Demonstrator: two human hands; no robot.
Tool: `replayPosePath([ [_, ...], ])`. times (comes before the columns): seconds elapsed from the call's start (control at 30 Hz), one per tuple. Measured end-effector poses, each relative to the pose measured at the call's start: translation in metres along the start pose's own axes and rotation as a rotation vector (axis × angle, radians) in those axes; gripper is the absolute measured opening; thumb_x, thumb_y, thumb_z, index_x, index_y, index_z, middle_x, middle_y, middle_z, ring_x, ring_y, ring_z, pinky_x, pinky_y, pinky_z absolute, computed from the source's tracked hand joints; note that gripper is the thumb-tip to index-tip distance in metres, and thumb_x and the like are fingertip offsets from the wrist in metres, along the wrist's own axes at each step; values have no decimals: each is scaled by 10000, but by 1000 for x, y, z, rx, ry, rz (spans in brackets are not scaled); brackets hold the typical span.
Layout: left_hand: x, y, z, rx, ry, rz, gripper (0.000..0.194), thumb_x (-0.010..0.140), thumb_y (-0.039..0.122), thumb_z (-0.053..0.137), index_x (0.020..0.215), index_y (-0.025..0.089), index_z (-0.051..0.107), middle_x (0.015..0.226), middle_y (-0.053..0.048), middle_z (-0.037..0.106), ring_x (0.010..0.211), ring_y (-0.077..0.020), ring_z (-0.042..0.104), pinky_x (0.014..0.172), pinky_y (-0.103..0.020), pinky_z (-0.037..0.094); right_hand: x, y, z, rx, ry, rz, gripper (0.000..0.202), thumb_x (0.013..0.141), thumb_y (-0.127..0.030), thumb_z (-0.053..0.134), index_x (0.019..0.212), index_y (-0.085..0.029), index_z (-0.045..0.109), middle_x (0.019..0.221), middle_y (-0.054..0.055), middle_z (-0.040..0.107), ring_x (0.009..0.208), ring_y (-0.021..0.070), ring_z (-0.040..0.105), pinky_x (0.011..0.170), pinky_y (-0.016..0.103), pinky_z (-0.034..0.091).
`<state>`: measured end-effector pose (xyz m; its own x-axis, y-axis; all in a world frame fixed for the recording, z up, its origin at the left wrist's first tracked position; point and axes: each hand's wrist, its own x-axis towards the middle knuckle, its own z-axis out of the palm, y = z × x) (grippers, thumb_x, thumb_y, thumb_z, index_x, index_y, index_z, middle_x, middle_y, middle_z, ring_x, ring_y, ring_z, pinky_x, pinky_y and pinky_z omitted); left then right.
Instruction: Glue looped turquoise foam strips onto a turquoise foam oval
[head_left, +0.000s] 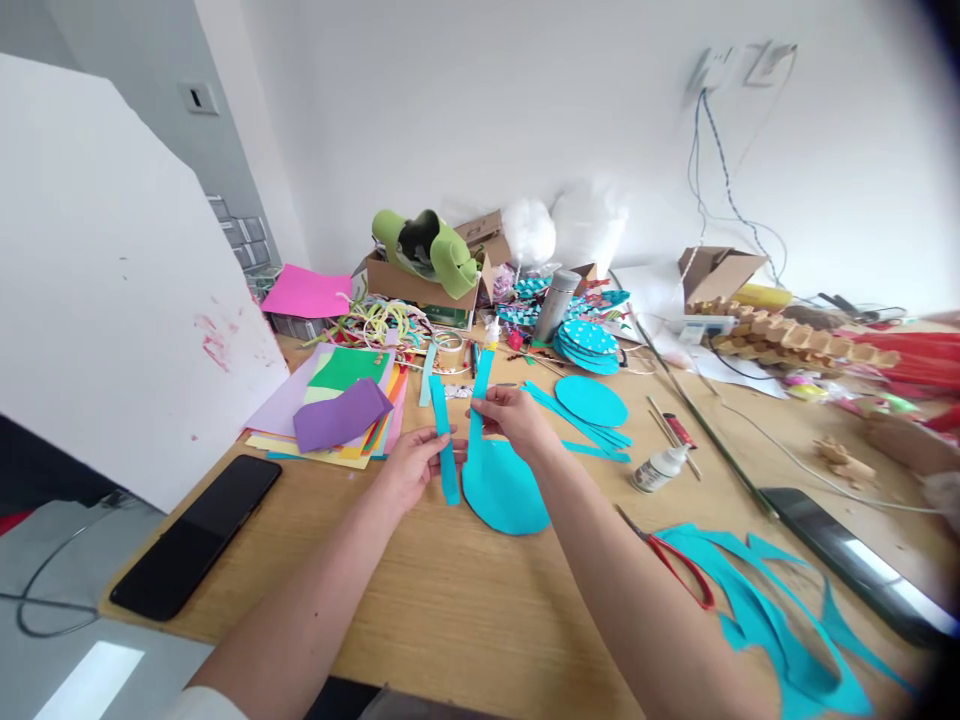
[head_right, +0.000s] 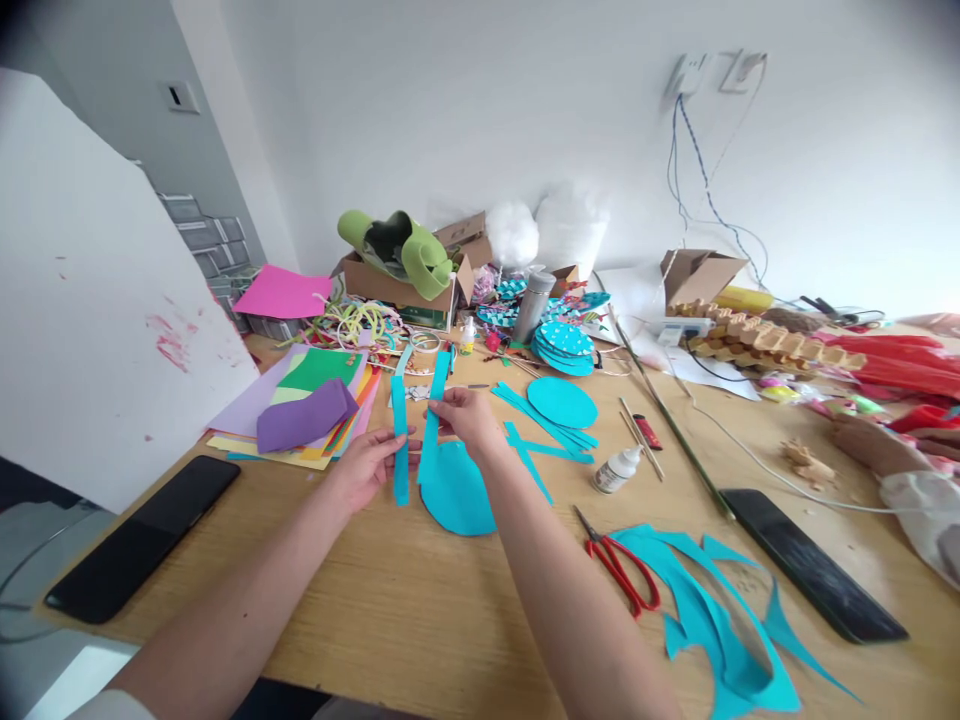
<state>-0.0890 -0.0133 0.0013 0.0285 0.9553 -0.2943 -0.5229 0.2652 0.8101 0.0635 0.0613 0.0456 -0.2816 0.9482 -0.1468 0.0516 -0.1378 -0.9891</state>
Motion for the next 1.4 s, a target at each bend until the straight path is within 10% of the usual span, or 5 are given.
replayPosePath([
  [0.37, -2, -1, 2, 31, -1, -29, 141, 872, 60, 542, 986, 68, 625, 817, -138, 740, 666, -205, 720, 663, -311, 581, 15, 30, -70, -278, 151, 204, 261, 675, -177, 781, 617, -164, 527, 533, -7, 609, 452, 101, 554, 438, 215, 476],
  [1.0, 0, -4, 0, 37, -8, -22, 108, 833, 107, 630, 937, 80, 633, 825, -136, 741, 675, -210, 721, 672, -314, 581, 26, 57, -75, -849, 244, 67, 126, 750, -257, 699, 805, -151, 659, 745, 52, 701, 626, 140, 635, 539, 210, 412],
  [1.4, -4, -2, 3, 55, -15, -31, 97, 803, 162, 685, 836, 103, 616, 822, -122, 738, 670, -206, 716, 645, -317, 576, -32, 32, -86, -1045, 120, 43, 69, 676, -227, 721, 706, -193, 669, 704, 19, 671, 654, 156, 601, 536, 241, 357],
])
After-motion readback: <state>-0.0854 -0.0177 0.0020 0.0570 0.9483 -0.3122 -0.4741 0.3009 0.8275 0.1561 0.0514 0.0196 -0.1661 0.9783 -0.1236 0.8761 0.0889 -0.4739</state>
